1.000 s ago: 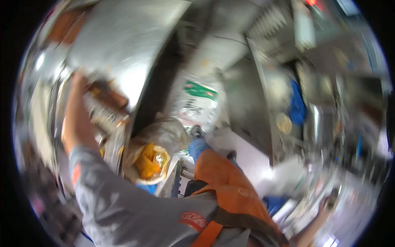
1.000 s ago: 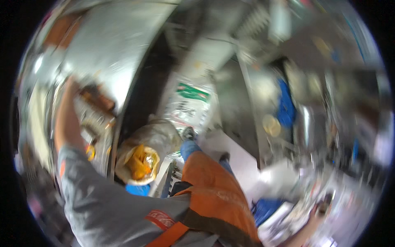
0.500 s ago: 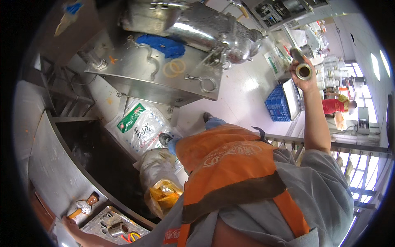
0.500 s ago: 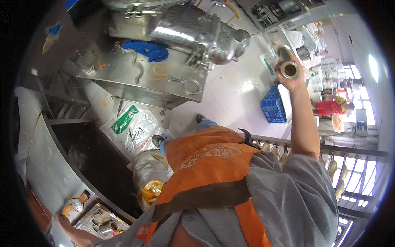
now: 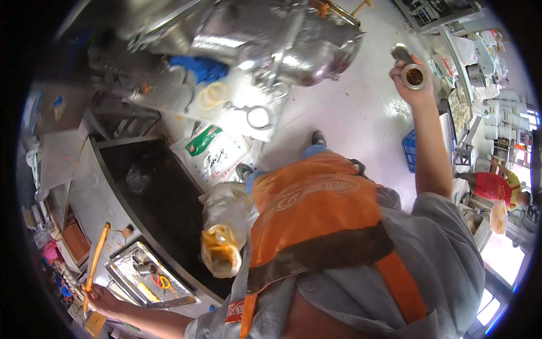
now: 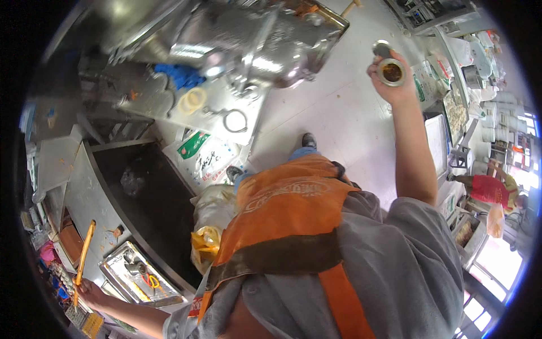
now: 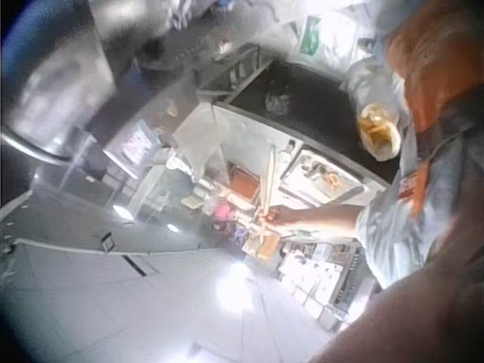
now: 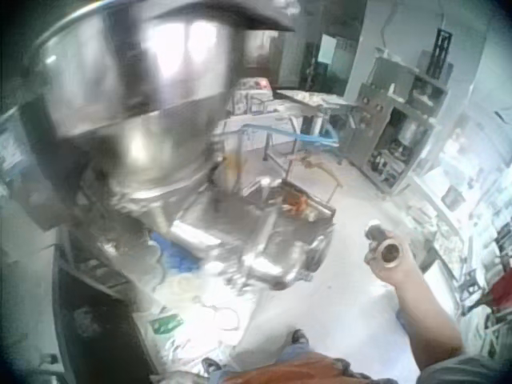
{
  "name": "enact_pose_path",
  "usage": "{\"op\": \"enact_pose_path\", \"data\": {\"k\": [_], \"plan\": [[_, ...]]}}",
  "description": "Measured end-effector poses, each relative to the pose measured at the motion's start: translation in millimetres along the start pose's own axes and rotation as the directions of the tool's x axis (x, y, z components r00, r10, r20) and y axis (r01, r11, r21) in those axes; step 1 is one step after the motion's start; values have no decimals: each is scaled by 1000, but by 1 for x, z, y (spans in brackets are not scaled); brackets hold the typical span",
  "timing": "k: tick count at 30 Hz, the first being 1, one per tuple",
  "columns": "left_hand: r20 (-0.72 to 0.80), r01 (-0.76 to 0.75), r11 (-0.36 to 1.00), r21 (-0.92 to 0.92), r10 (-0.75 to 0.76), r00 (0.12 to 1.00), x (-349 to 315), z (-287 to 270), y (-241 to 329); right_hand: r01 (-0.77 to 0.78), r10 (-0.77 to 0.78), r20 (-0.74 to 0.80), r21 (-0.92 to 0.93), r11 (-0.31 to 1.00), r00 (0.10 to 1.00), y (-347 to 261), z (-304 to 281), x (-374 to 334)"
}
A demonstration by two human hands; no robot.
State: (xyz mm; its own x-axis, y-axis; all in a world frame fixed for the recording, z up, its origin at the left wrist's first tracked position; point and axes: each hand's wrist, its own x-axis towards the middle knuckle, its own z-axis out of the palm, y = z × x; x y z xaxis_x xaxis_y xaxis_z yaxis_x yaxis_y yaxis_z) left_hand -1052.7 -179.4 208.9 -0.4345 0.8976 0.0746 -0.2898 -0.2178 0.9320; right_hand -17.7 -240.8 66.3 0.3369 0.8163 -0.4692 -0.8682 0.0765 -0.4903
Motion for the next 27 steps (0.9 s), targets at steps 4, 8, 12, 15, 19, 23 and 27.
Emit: {"op": "enact_pose_path", "data": {"k": [4,8,12,15,19,23,27], "plan": [[213,-70,997,-13,71,975,-151,183,-16,-53,50,142,19,998,989,-61,-59,66],[298,-232,967,-104,253,921,-249,334,-56,-148,139,53,231,962,989,-89,-65,113],[288,-234,964,-123,260,922,-316,458,-104,-228,213,82,348,909,974,-89,-41,141],[352,-349,937,-10,330,876,-340,539,-141,-235,260,-6,406,883,966,-80,-23,164],[499,-255,955,-154,298,814,-353,638,-208,-194,235,-41,433,880,971,-61,-7,189],[644,-380,923,-61,327,691,-361,728,-276,-206,239,-43,376,903,970,-64,0,194],[694,-411,911,-46,325,642,-370,796,-315,-277,332,-83,388,879,940,-85,-1,212]]}}
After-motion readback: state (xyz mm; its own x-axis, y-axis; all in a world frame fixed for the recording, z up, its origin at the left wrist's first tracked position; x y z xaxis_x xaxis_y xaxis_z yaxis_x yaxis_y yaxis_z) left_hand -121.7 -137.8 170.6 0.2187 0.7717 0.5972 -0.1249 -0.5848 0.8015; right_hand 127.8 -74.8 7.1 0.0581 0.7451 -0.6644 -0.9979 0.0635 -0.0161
